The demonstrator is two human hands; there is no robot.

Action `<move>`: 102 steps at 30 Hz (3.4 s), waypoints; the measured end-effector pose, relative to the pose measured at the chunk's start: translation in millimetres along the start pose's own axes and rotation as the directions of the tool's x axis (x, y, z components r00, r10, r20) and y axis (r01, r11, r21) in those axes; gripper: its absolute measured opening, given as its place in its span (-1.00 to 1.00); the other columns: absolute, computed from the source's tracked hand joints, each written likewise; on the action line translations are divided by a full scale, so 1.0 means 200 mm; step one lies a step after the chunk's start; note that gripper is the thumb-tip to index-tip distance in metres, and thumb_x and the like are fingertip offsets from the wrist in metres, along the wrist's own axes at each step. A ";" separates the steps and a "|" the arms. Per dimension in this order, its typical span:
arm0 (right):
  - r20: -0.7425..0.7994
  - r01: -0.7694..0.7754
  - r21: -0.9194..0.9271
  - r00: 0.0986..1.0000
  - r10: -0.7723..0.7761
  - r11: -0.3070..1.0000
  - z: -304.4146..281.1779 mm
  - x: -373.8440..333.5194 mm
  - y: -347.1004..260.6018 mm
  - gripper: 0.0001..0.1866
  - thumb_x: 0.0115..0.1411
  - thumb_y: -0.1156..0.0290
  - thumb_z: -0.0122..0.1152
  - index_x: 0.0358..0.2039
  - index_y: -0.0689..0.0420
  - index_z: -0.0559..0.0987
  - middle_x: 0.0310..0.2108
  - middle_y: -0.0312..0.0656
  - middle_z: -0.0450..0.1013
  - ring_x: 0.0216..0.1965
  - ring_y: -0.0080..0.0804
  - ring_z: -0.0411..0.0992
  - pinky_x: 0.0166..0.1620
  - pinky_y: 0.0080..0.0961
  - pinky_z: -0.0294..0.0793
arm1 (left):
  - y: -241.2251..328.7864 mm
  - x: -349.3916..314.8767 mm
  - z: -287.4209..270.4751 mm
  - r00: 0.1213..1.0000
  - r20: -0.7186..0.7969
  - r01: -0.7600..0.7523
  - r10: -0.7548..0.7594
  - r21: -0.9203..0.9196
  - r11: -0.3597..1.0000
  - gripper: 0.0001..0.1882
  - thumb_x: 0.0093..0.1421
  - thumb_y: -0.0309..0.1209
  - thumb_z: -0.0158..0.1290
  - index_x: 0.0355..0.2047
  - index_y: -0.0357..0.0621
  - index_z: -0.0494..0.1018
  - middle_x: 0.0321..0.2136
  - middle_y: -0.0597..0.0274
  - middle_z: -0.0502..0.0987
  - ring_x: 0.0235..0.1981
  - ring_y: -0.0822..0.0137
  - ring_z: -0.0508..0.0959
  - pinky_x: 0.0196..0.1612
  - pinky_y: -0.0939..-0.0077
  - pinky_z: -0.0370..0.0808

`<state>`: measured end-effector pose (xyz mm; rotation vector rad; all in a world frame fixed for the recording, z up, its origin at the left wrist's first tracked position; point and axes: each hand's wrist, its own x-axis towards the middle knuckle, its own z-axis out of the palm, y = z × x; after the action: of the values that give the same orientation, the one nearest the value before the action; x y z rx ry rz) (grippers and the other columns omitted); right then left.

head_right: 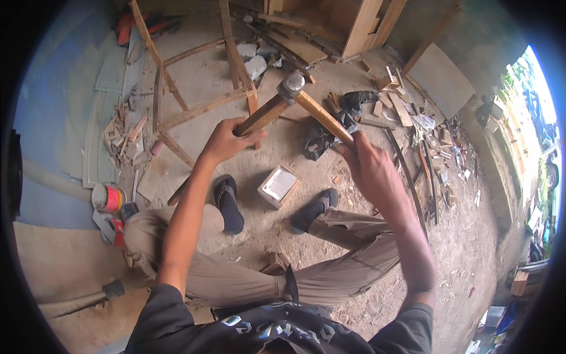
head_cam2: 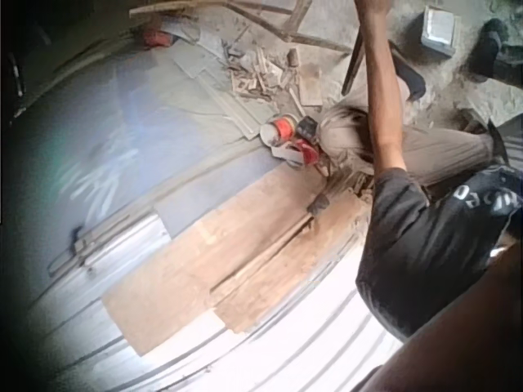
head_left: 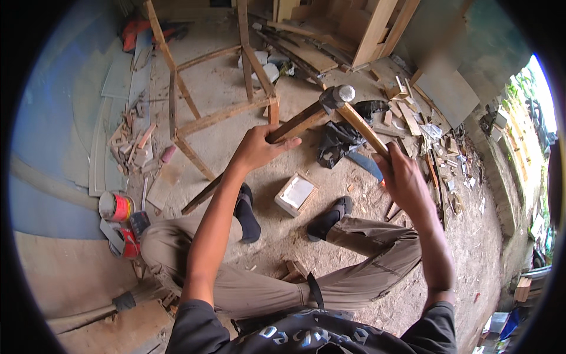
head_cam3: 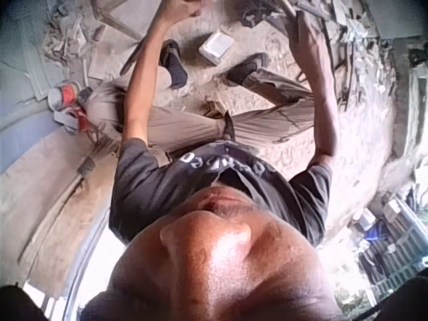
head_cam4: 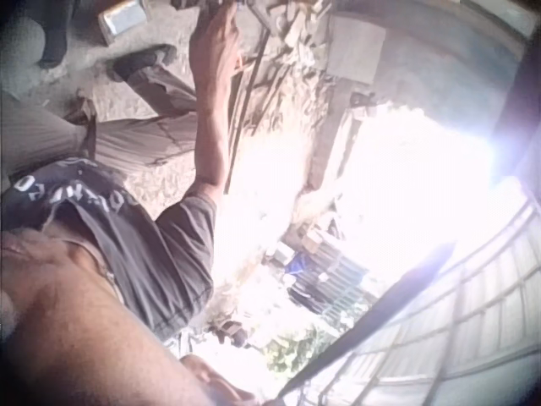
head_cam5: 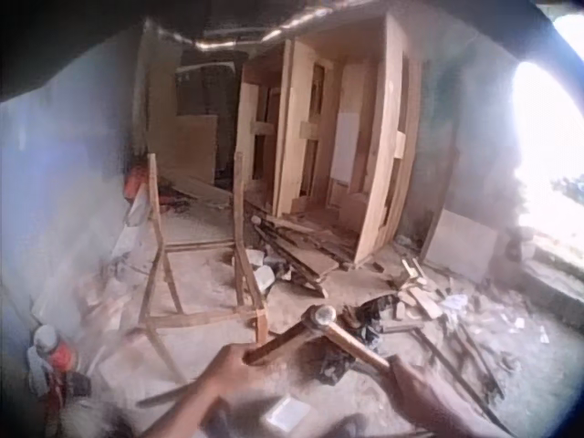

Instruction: The person uses a hammer to strike a wooden plank, shaping or splitting it. They then fit the modified plank into a wooden frame structure, likely a chair or table, and secure it in place.

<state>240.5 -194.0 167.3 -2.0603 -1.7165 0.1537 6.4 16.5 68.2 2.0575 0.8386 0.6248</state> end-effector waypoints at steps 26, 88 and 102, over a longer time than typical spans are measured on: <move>0.039 -0.051 0.998 0.964 0.261 0.037 0.67 0.04 -0.13 -0.49 0.41 -0.01 -0.12 -0.59 0.07 0.23 -0.74 -0.44 0.10 -0.72 -0.68 0.04 -0.65 -0.65 0.02 | 0.20 -0.02 0.30 0.925 -0.373 -0.173 0.072 -0.244 0.954 -0.50 0.23 0.04 0.12 -0.47 -0.20 0.40 -0.70 0.36 0.32 -0.62 0.51 0.31 -0.52 0.50 0.31; -0.056 0.019 0.977 0.984 0.170 0.213 0.53 -0.01 -0.15 -0.66 0.43 0.12 -0.11 -0.12 0.18 0.38 -0.51 -0.40 0.30 -0.53 -0.72 0.24 -0.46 -0.62 0.32 | 0.32 -0.12 0.44 0.998 -0.030 0.015 -0.061 -0.771 0.636 -0.41 0.36 0.14 -0.21 -0.20 -0.21 0.43 -0.25 0.24 0.50 -0.22 0.40 0.50 -0.13 0.49 0.43; 0.091 -0.026 0.574 0.995 -0.032 0.819 -0.04 0.04 -0.11 -0.56 0.43 0.04 -0.17 -0.22 0.25 0.31 -0.56 -0.03 0.38 -0.55 -0.21 0.38 -0.42 -0.24 0.35 | 0.22 -0.05 0.28 0.987 0.108 0.152 -0.118 -0.864 0.481 -0.35 0.28 0.30 -0.24 -0.26 -0.13 0.28 -0.64 0.36 0.19 -0.75 0.52 0.17 -0.65 0.64 0.18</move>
<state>225.1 -185.9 185.1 -1.6116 -1.4808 0.6961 51.1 -38.5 71.9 1.0265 0.4711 0.7226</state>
